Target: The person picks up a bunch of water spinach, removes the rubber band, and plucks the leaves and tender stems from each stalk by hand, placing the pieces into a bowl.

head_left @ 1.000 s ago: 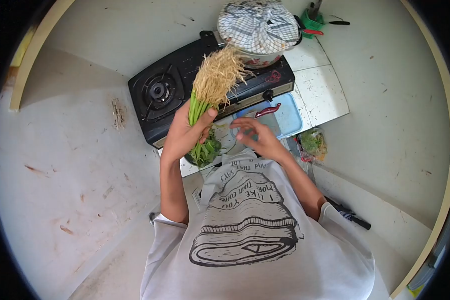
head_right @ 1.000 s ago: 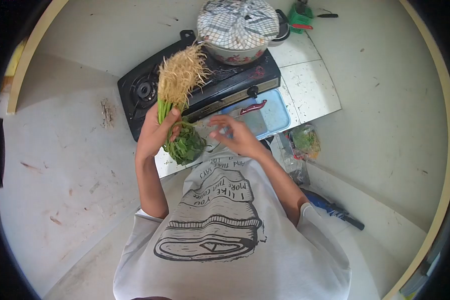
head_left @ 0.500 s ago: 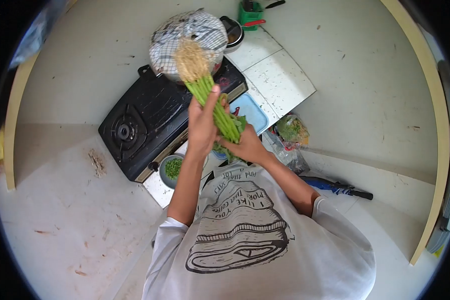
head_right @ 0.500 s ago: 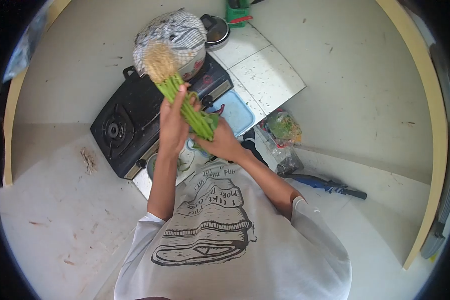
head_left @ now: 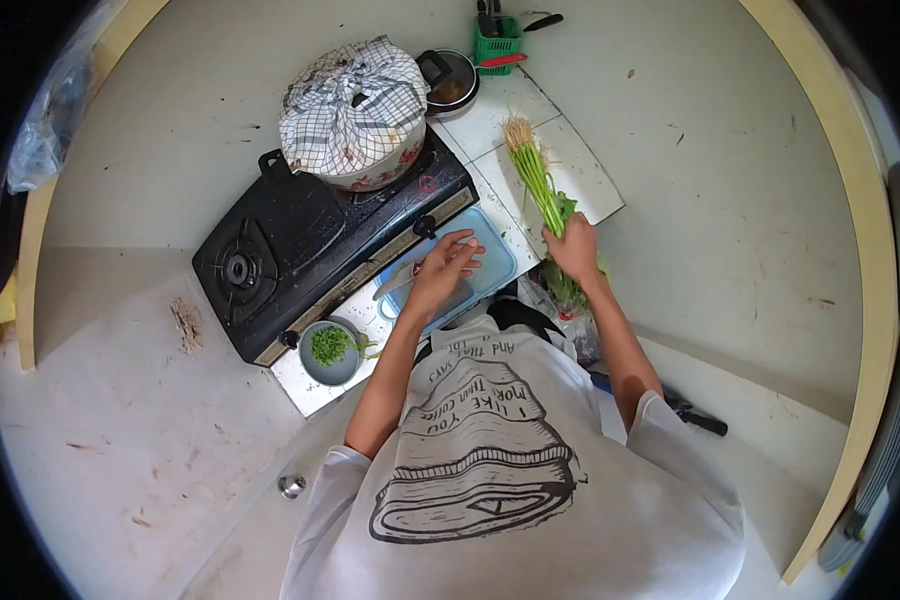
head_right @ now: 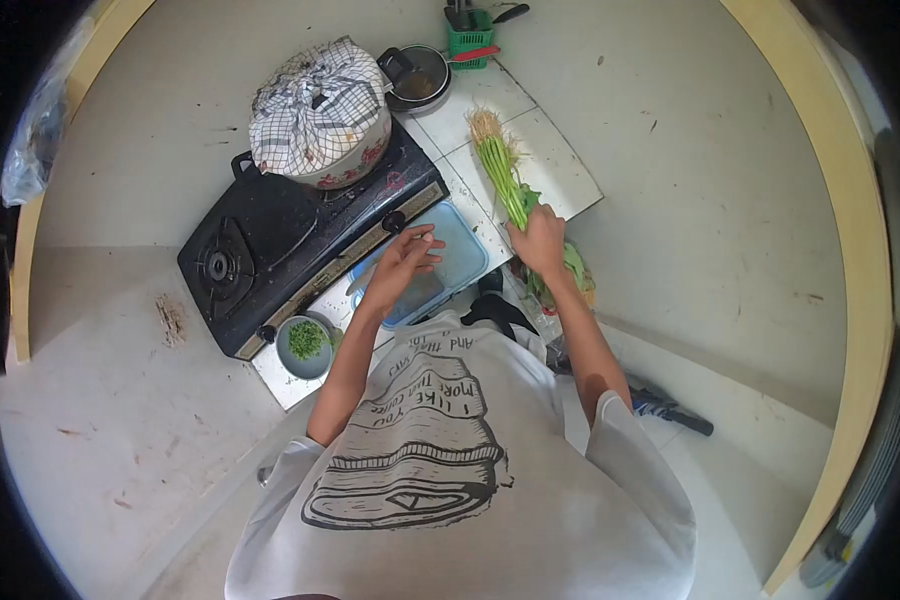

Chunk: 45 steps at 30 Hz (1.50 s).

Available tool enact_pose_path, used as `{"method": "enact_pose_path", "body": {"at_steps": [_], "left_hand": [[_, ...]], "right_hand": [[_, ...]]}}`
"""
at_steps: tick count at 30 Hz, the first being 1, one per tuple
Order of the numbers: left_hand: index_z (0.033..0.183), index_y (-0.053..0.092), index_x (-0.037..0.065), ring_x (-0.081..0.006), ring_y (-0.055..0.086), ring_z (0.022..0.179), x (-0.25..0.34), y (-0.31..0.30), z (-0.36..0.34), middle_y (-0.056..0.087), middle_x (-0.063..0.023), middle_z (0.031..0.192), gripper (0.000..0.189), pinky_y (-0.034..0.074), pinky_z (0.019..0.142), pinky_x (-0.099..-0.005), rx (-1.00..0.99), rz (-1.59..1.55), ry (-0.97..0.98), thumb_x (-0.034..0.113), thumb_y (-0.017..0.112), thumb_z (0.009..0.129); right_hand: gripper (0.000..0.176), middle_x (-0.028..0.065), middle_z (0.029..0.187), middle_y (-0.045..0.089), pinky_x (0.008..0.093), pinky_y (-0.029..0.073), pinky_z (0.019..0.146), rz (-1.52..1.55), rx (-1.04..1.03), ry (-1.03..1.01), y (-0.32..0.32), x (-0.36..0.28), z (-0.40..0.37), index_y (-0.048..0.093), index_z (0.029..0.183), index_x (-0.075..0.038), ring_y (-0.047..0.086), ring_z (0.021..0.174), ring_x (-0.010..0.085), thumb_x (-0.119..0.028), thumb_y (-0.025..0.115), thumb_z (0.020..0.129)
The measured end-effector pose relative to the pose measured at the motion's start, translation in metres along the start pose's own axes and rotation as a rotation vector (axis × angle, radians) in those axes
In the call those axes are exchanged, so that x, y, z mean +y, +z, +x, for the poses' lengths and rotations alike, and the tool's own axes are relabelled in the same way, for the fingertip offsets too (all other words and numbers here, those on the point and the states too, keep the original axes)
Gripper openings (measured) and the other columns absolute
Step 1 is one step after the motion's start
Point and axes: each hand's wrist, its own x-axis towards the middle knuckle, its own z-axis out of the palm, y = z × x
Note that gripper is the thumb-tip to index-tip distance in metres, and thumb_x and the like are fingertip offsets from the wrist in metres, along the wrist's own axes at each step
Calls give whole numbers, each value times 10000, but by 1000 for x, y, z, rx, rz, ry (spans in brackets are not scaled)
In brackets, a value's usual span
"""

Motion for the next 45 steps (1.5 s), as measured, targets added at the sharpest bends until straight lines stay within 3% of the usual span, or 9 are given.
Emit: {"method": "enact_pose_path", "body": {"at_steps": [11, 14, 17, 18, 21, 27, 32, 41, 45], "left_hand": [[1404, 513, 72, -142, 651, 982, -36, 2, 13, 706, -66, 1158, 483, 497, 860, -290, 160, -86, -21, 390, 582, 1048], [1373, 555, 96, -138, 644, 1028, -39, 0, 11, 686, -57, 1203, 440, 499, 914, -310, 215, -78, -47, 401, 560, 1057], [1337, 586, 80, -138, 644, 1022, -50, -4, 21, 687, -56, 1186, 386, 509, 909, -311, 277, -13, 3, 338, 589, 1050], [1331, 589, 72, -139, 644, 1020, -53, -5, 26, 685, -57, 1184, 372, 511, 910, -310, 283, -12, 37, 309, 601, 1044], [1308, 599, 42, -143, 648, 1009, -57, -6, 43, 686, -62, 1166, 340, 518, 909, -306, 222, -49, 162, 227, 633, 1024], [1182, 646, -25, -138, 669, 956, -54, -21, 49, 709, -65, 1059, 255, 533, 866, -285, 73, -117, 186, 136, 671, 986], [1079, 679, -1, -110, 656, 882, -66, -37, 46, 715, -48, 993, 135, 530, 820, -262, 128, -131, 173, 60, 661, 960], [921, 726, 30, -107, 672, 709, -44, -79, 101, 720, -51, 773, 63, 522, 654, -287, 611, 322, 327, 18, 668, 902], [1008, 730, 9, -273, 703, 762, -33, -93, 116, 723, -149, 839, 153, 543, 707, -373, 723, 524, 349, 127, 658, 941]], "right_hand": [[579, 119, 1206, 658, 602, 404, 955, -237, -242, -8, 94, 15, 53, 546, 1267, -37, 530, 1247, 294, -367, 747, 835], [428, 118, 1129, 682, 570, 456, 924, -101, -2, -123, 97, 14, 48, 597, 1196, -38, 606, 1144, 311, -292, 722, 874], [256, 135, 1029, 698, 494, 524, 844, 466, -190, -159, 93, 7, 51, 649, 1110, -29, 678, 954, 324, -182, 679, 907], [123, 126, 933, 701, 387, 553, 751, 487, -147, -284, 91, -5, 46, 671, 1021, -14, 705, 812, 274, -107, 622, 956], [123, 92, 939, 706, 345, 547, 750, 966, -607, -150, 76, -42, 33, 665, 1027, -9, 705, 858, 196, -116, 616, 987], [102, 36, 988, 705, 265, 521, 790, 1210, -927, 72, 58, -62, 38, 686, 1053, -31, 647, 856, 107, -92, 644, 983], [127, 49, 999, 726, 277, 533, 805, 1182, -846, 140, 70, -66, 33, 696, 1063, -28, 667, 859, 114, -115, 678, 972], [166, 26, 1002, 732, 241, 485, 744, 997, -647, 13, 116, -95, 95, 725, 1091, -48, 640, 875, 88, -136, 706, 951], [272, 19, 1048, 739, 240, 482, 781, 997, -531, 118, 129, -92, 115, 686, 1212, -64, 670, 909, 106, -109, 672, 944]]}}
